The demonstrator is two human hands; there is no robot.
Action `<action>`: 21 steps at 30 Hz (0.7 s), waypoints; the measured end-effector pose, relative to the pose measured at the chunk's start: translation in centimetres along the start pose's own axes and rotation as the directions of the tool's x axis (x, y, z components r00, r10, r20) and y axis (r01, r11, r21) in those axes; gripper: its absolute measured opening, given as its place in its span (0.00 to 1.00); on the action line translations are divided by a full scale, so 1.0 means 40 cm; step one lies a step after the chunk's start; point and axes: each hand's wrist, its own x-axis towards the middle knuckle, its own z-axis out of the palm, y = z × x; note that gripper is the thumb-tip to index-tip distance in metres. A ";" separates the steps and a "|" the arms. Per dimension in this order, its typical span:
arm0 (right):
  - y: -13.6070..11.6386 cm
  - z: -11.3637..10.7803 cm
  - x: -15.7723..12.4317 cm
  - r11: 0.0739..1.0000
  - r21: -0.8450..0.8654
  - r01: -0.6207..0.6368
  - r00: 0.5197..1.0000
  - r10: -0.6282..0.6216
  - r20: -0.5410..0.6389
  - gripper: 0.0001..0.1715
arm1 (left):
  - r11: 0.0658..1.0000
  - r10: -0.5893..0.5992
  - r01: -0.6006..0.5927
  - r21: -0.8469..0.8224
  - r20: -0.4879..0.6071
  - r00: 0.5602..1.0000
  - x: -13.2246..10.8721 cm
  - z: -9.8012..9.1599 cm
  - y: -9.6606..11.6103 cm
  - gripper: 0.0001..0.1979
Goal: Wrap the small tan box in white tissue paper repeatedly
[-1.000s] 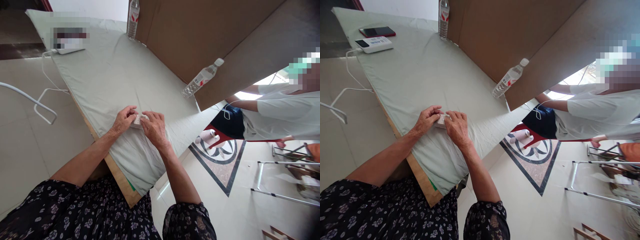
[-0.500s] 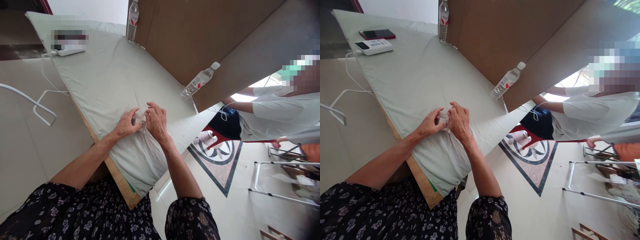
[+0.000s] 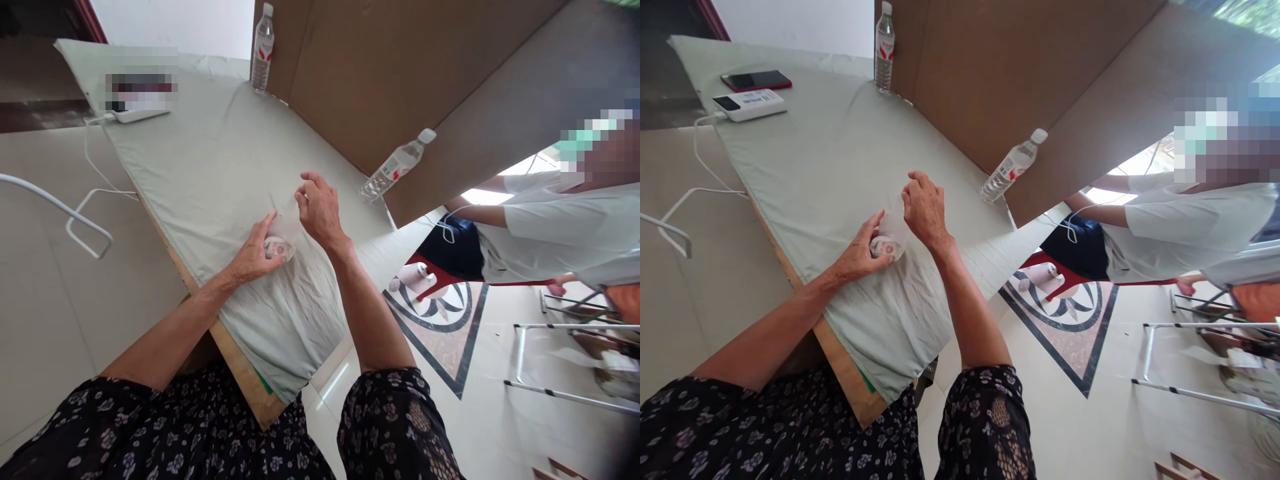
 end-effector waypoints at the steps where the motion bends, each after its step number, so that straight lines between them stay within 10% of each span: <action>1: 0.013 0.005 0.016 1.000 0.009 -0.007 1.000 0.007 0.006 0.12 | 0.999 -0.015 0.015 -0.033 -0.003 1.000 0.000 0.000 0.001 0.53; 12: 0.098 0.079 0.097 0.960 0.199 -0.195 0.977 0.207 -0.040 0.12 | 0.791 -0.376 0.388 -0.472 0.125 0.918 0.009 -0.014 0.040 0.31; 17: 0.048 0.070 -0.033 0.812 0.471 -0.346 0.809 0.512 -0.288 0.17 | 0.774 -0.393 0.371 -0.513 0.070 0.917 0.010 -0.009 0.038 0.33; 21: -0.042 0.053 -0.162 0.810 0.420 -0.409 0.878 0.475 -0.060 0.24 | 0.783 -0.362 0.333 -0.526 0.050 0.931 0.009 -0.005 0.034 0.36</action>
